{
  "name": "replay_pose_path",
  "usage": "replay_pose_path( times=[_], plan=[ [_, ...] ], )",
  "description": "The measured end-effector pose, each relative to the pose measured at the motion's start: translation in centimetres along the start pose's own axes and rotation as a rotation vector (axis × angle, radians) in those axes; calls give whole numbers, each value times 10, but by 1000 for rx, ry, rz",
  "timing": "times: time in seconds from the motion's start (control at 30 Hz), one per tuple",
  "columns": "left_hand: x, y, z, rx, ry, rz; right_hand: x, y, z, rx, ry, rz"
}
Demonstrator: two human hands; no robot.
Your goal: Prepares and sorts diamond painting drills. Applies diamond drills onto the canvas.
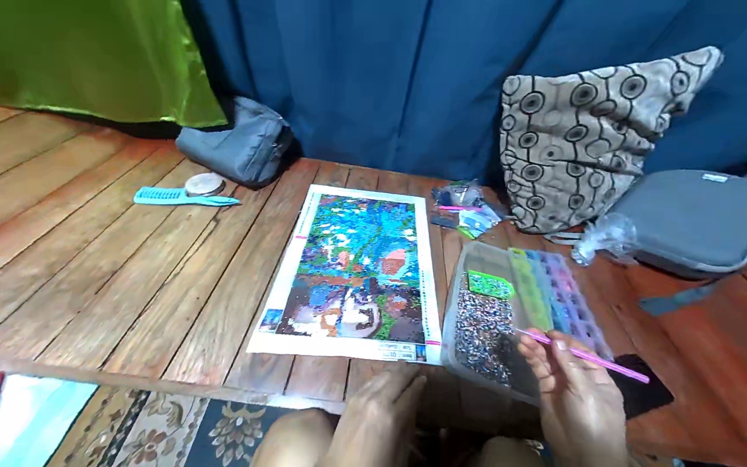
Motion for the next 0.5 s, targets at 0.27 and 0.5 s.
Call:
replay_pose_path(
  times=[0.27, 0.5],
  plan=[
    [-39, 49, 21, -7, 104, -62, -28, -20, 18, 348, -389, -123],
    [-50, 67, 9, -92, 126, 76, -44, -24, 25, 367, -433, -198]
  ],
)
Point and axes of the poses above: each hand's wrist, its own x-axis away from the middle knuckle, its own y-axis out of the palm, z = x × y, the point moved 2 cm from there along -x, towards the middle knuckle, and after that the axes turned 1 degree about x, right-handed, at the moved point
